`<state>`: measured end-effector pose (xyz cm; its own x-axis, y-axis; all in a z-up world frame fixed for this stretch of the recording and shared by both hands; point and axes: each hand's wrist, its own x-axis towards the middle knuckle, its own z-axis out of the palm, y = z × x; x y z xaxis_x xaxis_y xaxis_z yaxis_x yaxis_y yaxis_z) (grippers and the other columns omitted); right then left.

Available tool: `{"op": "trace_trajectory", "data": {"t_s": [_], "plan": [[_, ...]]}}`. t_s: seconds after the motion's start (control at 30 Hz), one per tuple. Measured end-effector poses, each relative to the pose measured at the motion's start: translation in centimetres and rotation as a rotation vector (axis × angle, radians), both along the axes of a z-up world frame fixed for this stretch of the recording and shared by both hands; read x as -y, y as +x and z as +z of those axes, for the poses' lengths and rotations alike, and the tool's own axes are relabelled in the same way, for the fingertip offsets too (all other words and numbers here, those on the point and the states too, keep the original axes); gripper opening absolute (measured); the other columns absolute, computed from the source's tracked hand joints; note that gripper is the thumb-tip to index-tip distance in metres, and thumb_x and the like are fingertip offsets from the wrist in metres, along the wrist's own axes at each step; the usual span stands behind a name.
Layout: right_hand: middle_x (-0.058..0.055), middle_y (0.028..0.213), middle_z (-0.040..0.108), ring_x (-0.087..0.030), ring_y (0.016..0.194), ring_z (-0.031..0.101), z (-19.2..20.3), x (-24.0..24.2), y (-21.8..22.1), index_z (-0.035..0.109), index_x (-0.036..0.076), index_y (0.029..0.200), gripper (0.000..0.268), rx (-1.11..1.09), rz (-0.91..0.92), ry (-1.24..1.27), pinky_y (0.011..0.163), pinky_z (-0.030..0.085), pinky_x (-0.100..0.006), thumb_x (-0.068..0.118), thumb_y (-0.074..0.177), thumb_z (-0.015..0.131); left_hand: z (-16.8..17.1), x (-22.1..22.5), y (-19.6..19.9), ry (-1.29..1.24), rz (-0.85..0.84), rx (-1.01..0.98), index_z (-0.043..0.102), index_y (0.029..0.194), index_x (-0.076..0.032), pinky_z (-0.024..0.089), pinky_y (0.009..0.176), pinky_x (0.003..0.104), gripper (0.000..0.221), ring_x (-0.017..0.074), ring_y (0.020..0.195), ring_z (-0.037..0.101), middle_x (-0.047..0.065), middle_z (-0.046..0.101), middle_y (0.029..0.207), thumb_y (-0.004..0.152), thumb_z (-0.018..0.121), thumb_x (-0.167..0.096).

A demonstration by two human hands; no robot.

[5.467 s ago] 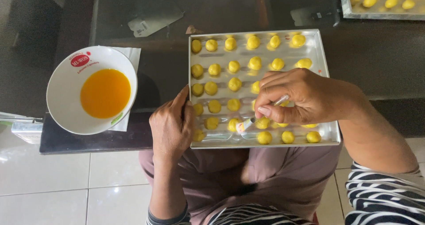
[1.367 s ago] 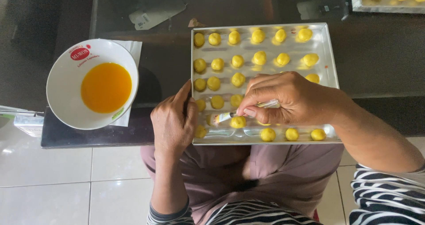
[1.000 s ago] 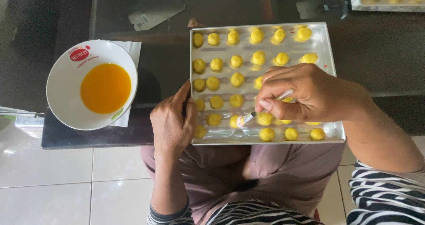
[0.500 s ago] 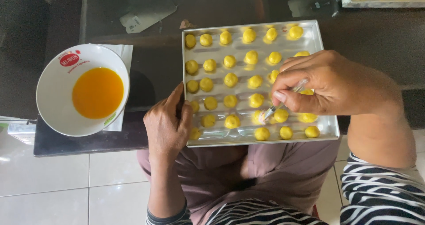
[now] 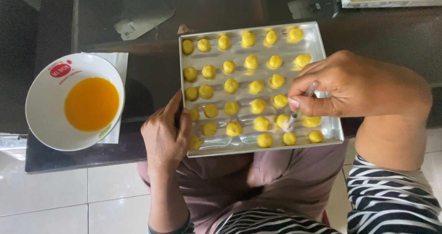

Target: Applying glaze to small round pastries on a baking tray using a brush.

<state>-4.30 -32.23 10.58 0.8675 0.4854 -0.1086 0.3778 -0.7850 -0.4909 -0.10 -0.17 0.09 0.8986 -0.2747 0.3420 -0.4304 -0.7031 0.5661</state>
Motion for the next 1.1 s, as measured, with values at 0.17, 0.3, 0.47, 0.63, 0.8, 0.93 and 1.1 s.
{"op": "trace_trajectory", "data": {"t_s": [0.17, 0.3, 0.47, 0.63, 0.8, 0.93, 1.1], "plan": [[0.001, 0.09, 0.081, -0.013, 0.055, 0.074, -0.1, 0.3, 0.0, 0.075, 0.007, 0.097, 0.029, 0.031, 0.011, 0.03, 0.051, 0.059, -0.025, 0.032, 0.083, 0.068, 0.2, 0.1, -0.1, 0.0, 0.009, -0.009, 0.068, 0.121, 0.003, 0.044, 0.049, 0.034, 0.041, 0.0235, 0.047, 0.056, 0.014, 0.066, 0.066, 0.083, 0.059, -0.01], [0.0, 0.092, 0.081, -0.012, 0.054, 0.072, 0.2, 0.4, 0.0, 0.073, 0.005, 0.099, 0.029, 0.071, 0.064, 0.067, 0.049, 0.058, -0.025, 0.029, 0.082, 0.07, 0.2, 0.1, -0.2, 0.01, 0.006, 0.016, 0.068, 0.118, 0.003, 0.045, 0.052, 0.034, 0.038, 0.025, 0.051, 0.059, 0.015, 0.07, 0.075, 0.083, 0.06, -0.007], [0.006, 0.091, 0.083, -0.011, 0.056, 0.074, 0.3, 1.4, -0.4, 0.075, 0.009, 0.096, 0.025, 0.001, 0.015, 0.03, 0.051, 0.058, -0.026, 0.029, 0.081, 0.07, 0.4, 0.2, -0.1, 0.007, 0.014, 0.014, 0.069, 0.118, 0.003, 0.044, 0.049, 0.034, 0.039, 0.0233, 0.048, 0.056, 0.014, 0.068, 0.069, 0.083, 0.06, -0.007], [0.005, 0.081, 0.084, -0.014, 0.046, 0.07, -0.5, 4.2, -0.8, 0.077, 0.008, 0.086, 0.02, 0.022, -0.117, -0.061, 0.044, 0.053, -0.029, 0.022, 0.071, 0.078, 0.1, 0.2, -0.1, 0.02, 0.01, 0.014, 0.069, 0.12, 0.001, 0.047, 0.053, 0.036, 0.039, 0.0265, 0.054, 0.062, 0.014, 0.071, 0.079, 0.083, 0.059, -0.008], [0.005, 0.075, 0.083, -0.018, 0.045, 0.066, -0.4, 3.9, -0.7, 0.079, 0.016, 0.095, 0.023, -0.005, -0.217, -0.189, 0.05, 0.053, -0.032, 0.028, 0.075, 0.075, 0.4, 0.3, -0.1, 0.015, 0.025, -0.018, 0.069, 0.121, 0.002, 0.041, 0.045, 0.033, 0.041, 0.0207, 0.043, 0.05, 0.014, 0.065, 0.065, 0.083, 0.059, -0.006], [0.009, 0.075, 0.086, -0.014, 0.042, 0.066, -0.4, 4.8, -0.9, 0.08, 0.017, 0.092, 0.022, -0.079, -0.123, -0.097, 0.043, 0.051, -0.03, 0.031, 0.077, 0.072, 0.1, 0.2, 0.0, 0.023, 0.025, -0.004, 0.069, 0.12, 0.003, 0.044, 0.048, 0.033, 0.039, 0.0224, 0.046, 0.055, 0.014, 0.068, 0.069, 0.083, 0.06, -0.007], [0.0, 0.056, 0.073, -0.017, 0.036, 0.045, 1.1, 3.4, -1.3, 0.077, 0.01, 0.094, 0.018, 0.087, -0.425, -0.188, 0.041, 0.037, -0.032, 0.024, 0.087, 0.068, 0.3, 0.2, -0.1, 0.012, 0.025, -0.001, 0.069, 0.119, 0.004, 0.046, 0.049, 0.034, 0.04, 0.0232, 0.048, 0.059, 0.015, 0.07, 0.072, 0.082, 0.059, -0.008]]}}
